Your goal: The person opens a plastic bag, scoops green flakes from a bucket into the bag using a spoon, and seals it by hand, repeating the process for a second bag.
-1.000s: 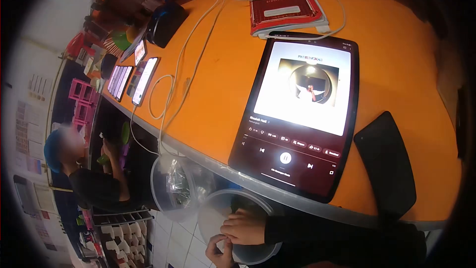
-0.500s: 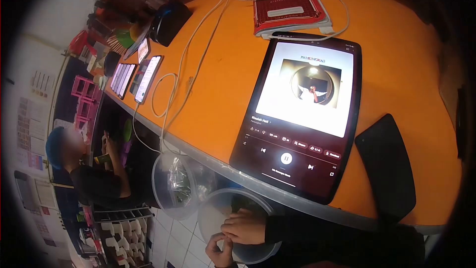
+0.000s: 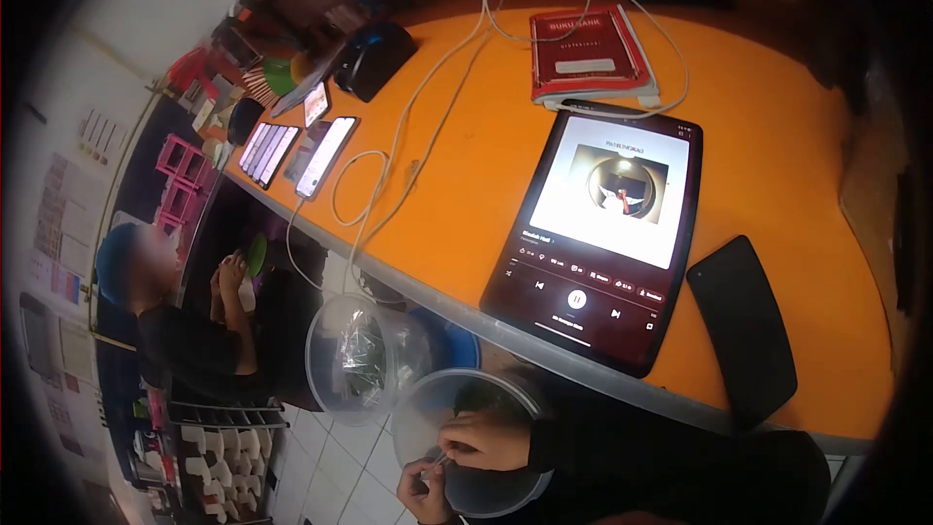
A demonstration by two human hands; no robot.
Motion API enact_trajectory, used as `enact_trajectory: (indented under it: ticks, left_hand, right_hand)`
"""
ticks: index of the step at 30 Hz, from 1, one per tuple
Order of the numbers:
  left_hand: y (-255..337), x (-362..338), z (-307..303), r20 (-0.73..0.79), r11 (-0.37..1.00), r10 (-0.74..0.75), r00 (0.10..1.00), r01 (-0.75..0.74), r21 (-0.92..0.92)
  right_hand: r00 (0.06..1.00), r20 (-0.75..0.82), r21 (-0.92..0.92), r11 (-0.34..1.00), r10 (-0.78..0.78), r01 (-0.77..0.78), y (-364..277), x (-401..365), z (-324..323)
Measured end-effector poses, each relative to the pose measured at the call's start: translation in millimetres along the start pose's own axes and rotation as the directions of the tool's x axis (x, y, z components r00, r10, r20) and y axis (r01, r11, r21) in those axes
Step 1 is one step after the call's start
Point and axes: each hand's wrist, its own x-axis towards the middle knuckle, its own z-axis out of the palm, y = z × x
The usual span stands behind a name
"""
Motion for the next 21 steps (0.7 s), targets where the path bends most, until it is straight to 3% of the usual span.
enact_trajectory:
  ticks: [14, 18, 21]
  left_hand:
    - [7.4, -0.5, 1.3, -0.166, 0.986, 0.000, 0.986, -0.028, -0.162]
    - [5.2, 5.9, 0.2, -0.157, 0.984, 0.016, 0.987, -0.043, -0.172]
    - [-5.7, 7.1, -4.4, -0.232, 0.995, 0.023, 0.973, -0.044, -0.086]
  right_hand:
    - [0.994, 0.080, 0.167, 0.982, 0.079, -0.092, -4.2, 7.2, -2.8]
    - [0.999, 0.007, 0.120, 0.992, 0.047, -0.047, -12.5, 25.3, -1.8]
    - [0.996, -0.093, -0.036, 0.999, 0.019, -0.023, -38.1, 60.6, -6.3]
